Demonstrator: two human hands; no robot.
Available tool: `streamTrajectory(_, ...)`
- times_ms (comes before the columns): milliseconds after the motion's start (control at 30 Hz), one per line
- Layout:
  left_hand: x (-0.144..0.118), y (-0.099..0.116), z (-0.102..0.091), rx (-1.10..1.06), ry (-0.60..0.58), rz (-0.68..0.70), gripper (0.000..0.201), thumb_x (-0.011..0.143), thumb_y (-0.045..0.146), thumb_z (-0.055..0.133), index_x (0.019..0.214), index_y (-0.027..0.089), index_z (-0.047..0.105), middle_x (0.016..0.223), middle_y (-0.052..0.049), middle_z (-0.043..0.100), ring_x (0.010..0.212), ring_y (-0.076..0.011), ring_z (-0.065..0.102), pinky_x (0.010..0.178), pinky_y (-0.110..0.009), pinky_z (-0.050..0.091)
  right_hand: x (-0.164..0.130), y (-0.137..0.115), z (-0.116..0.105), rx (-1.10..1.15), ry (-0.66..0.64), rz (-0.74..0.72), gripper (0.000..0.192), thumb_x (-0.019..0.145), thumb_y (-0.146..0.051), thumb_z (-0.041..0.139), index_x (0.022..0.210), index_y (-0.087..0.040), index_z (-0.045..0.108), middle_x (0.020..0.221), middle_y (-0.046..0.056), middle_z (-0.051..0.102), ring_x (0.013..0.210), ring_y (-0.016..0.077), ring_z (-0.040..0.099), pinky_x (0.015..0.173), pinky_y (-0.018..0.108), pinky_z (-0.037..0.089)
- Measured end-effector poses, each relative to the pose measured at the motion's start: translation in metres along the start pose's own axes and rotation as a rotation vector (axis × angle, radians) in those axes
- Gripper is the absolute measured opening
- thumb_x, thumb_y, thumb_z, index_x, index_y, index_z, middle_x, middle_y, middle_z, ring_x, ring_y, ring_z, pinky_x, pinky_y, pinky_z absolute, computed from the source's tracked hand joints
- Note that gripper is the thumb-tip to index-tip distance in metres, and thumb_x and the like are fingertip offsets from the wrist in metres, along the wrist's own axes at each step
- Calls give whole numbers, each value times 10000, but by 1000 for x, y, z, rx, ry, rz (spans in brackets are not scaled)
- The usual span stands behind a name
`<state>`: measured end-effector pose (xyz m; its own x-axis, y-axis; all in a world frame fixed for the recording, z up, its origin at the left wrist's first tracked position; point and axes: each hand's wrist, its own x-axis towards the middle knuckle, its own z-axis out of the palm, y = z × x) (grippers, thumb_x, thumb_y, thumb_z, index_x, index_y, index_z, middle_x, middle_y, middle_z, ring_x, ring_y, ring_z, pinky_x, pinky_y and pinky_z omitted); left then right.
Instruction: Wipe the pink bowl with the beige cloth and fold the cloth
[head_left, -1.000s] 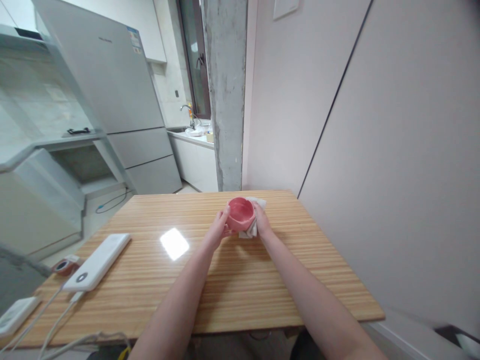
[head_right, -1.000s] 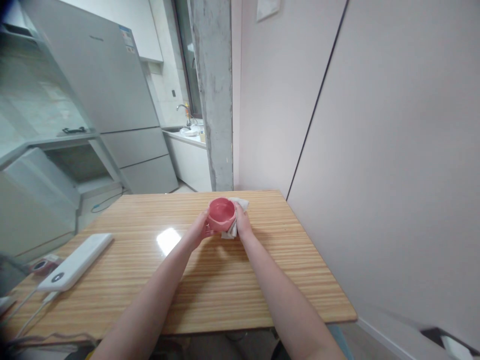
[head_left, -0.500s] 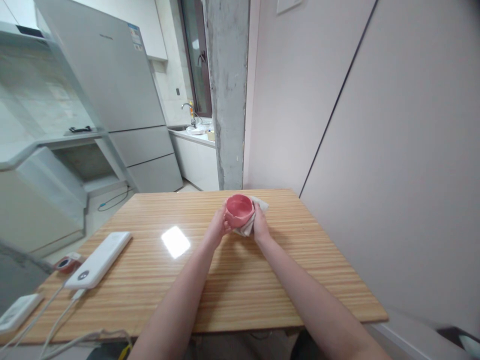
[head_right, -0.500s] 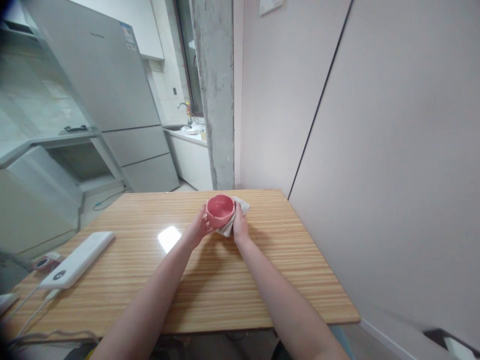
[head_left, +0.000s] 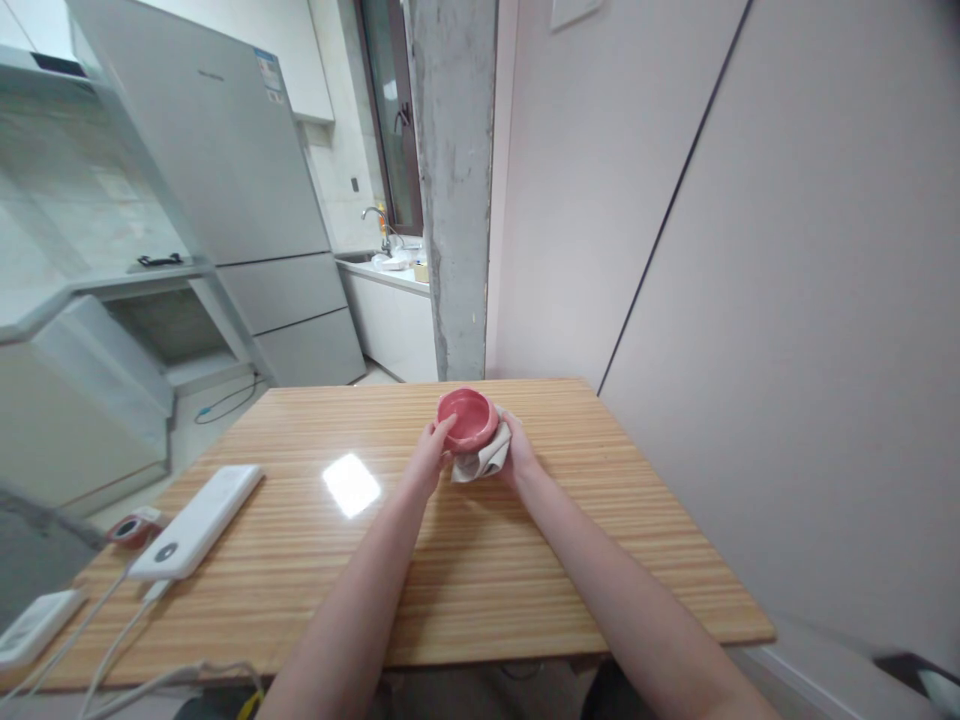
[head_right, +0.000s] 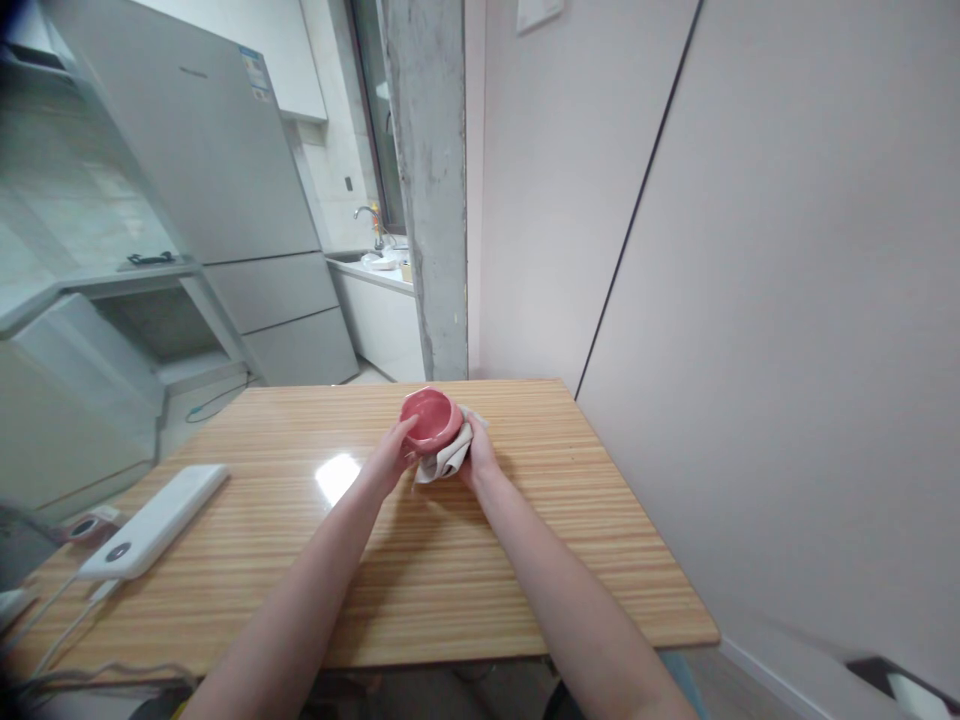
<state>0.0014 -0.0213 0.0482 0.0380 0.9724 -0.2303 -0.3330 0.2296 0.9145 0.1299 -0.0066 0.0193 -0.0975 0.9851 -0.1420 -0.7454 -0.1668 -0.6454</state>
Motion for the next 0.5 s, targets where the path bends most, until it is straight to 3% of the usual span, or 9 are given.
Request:
streamTrajectory(67,-1,-1,-1,28,-131,-121,456,717,454,670,1080,187,600,933,-79,666,722,-148,620,559,-215,466,1,-9,-3,-11,33,-34,331,868,-350,394,932,-182,672,867,35,743,907,206,677,906,355,513)
streamTrajectory(133,0,-4,0,52,-175,-144,458,751,459,626,1124,196,588,980,-91,665,750,-174,625,573,-256,491,1,-9,-4,-40,30,-36,343,862,-364,394,920,-174,674,863,44,744,926,218,672,924,371,504)
streamTrajectory(267,4,-8,0,24,75,62,400,816,442,539,1110,173,578,1023,-91,644,813,-173,614,601,-243,489,-2,6,3,-74,-68,50,355,855,-412,430,944,-165,669,910,68,739,944,240,671,906,404,511)
streamTrajectory(333,6,-8,-1,13,152,164,381,795,403,595,1098,175,559,1022,-78,634,847,-160,612,647,-229,490,-1,10,5,-90,-89,100,352,844,-427,461,947,-162,668,920,76,738,928,242,675,886,404,519)
streamTrajectory(400,6,-6,-3,37,120,161,442,742,356,679,1121,183,531,1006,-69,632,841,-151,616,673,-223,490,2,7,3,-108,-55,59,327,830,-427,484,934,-177,668,926,63,738,923,235,676,886,392,521)
streamTrajectory(500,5,-4,-4,71,-25,6,602,715,423,703,1231,209,479,988,-77,648,779,-176,635,641,-261,498,7,-6,-4,-152,36,-79,305,814,-427,484,874,-196,675,901,47,741,936,237,674,907,392,513)
